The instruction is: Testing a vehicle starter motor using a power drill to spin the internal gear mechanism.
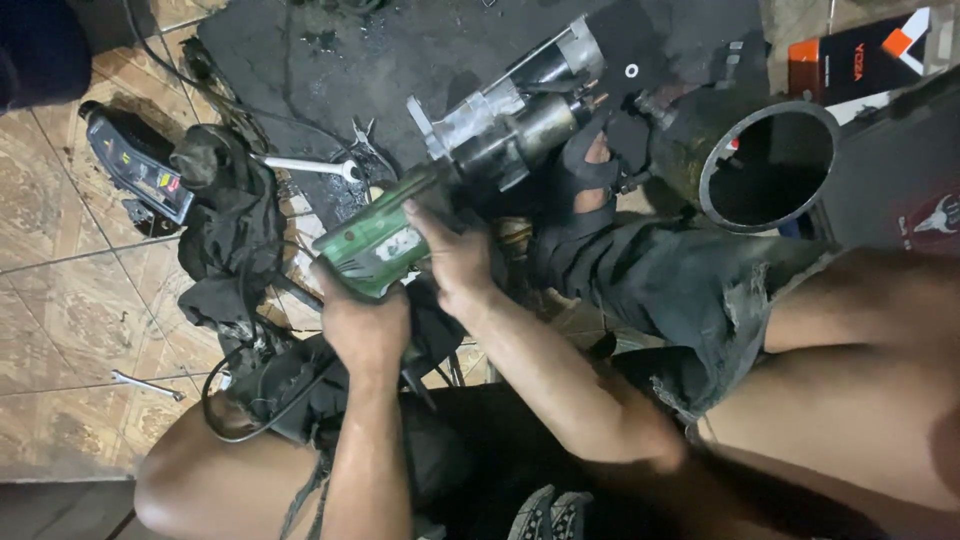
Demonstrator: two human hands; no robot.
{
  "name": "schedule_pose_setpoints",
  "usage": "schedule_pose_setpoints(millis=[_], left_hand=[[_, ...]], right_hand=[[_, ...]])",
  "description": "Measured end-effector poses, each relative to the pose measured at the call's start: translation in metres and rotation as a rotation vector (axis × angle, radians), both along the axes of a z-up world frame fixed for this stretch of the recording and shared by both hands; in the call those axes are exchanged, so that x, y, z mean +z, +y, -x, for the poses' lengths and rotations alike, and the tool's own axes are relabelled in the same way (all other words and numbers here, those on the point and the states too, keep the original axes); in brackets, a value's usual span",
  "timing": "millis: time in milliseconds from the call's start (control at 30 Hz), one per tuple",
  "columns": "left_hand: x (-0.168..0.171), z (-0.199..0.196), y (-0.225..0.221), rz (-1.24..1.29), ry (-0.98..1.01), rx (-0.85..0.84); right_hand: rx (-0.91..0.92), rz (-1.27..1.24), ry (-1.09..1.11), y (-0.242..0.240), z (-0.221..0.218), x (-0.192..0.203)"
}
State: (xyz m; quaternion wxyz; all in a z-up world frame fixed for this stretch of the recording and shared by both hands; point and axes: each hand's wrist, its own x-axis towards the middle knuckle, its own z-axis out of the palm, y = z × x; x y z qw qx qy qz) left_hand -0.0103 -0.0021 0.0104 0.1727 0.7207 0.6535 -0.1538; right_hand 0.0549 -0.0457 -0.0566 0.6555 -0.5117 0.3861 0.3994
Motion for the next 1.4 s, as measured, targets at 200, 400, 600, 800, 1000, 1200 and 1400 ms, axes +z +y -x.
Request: schedule_pose_setpoints(millis=[200,400,600,800,1000,1200,1400], left_hand=[[-0.015,-0.004,-0.004,-0.066,-0.101,-0.060],[0.020,-0.002,-0.005,0.370,-0.629,0.187],[-0.052,0.053,0.013,0.452,-1.122,0.616],[-0.037,0.077,0.015,0.965,-1.707,0.848],[-0.030,0.081,0.020,0.947,-1.757,0.718],[-0.035,0.095,0.012,0.677,-1.622,0.742],[0.028,0.052,-0.016,0.369,-1.457,0.769]], right_hand=[[0.021,0.009,0.003,-0.004,-0.002,-0.013],[0.191,0.057,-0.111,-0.015,-0.032,0.042],[0.662,0.164,-0.577,0.001,-0.051,0.099],[0.308,0.418,-0.100,-0.056,-0.037,0.049],[0.112,0.519,-0.223,-0.004,-0.080,-0.069],[0.085,0.418,-0.757,-0.030,-0.059,-0.415],[0.482,0.404,-0.562,-0.093,-0.058,-0.068]])
